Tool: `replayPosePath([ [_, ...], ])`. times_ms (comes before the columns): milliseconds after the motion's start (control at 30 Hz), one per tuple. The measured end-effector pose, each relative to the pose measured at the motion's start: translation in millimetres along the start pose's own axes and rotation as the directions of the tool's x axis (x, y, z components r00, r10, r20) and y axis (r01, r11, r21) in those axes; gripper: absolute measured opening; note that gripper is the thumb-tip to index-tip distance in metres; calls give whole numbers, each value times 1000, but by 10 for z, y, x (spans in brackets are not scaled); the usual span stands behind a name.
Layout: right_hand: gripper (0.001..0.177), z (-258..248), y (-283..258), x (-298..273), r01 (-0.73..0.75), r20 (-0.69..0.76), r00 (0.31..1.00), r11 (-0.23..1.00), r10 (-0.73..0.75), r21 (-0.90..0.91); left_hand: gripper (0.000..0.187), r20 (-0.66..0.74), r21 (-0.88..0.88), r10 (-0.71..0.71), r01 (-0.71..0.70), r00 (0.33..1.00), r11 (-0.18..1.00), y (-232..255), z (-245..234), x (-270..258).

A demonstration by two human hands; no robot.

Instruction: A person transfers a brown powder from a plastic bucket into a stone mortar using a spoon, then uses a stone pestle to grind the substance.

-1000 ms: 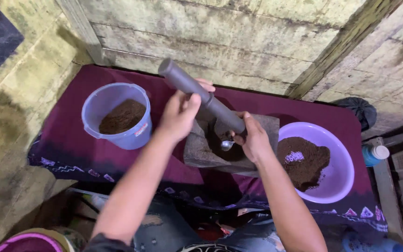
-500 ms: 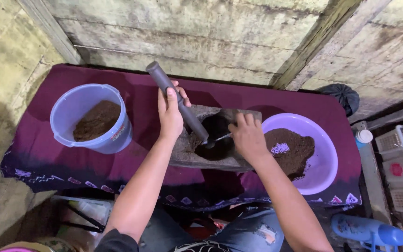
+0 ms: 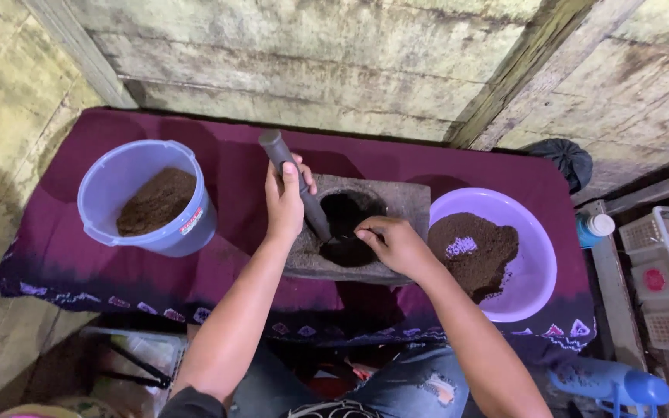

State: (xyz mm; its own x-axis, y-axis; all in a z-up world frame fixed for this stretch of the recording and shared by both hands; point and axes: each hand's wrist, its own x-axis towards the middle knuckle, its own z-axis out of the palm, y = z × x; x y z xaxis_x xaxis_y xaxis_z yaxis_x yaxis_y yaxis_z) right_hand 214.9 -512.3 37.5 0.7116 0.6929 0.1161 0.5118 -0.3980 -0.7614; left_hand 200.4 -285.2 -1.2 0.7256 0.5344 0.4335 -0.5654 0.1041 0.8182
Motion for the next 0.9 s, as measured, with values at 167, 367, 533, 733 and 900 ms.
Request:
replayPosePath([
  [167, 19, -404, 47, -57, 140, -230, 958, 980, -170, -144, 28, -2, -51, -27, 27, 1000, 998, 146, 77, -10],
  [367, 16, -459, 606, 640, 180, -496, 824, 956, -274, -230, 26, 10, -41, -26, 26, 1000, 999, 266, 305, 27],
  [533, 21, -7, 1031, 867, -75, -307, 942, 804, -138, -590, 14, 92, 170, -19, 3, 996, 985, 490, 434, 19],
  [733, 21, 5, 916, 802, -69, -262, 955, 757, -138, -650, 39, -41, 85, -115, 118, 993, 989, 570, 600, -82],
  [900, 28, 37, 965, 847, -107, -239, 969, 764, -64, -636, 41, 101, 21, -13, 11, 995, 1000, 1372, 808, -55],
])
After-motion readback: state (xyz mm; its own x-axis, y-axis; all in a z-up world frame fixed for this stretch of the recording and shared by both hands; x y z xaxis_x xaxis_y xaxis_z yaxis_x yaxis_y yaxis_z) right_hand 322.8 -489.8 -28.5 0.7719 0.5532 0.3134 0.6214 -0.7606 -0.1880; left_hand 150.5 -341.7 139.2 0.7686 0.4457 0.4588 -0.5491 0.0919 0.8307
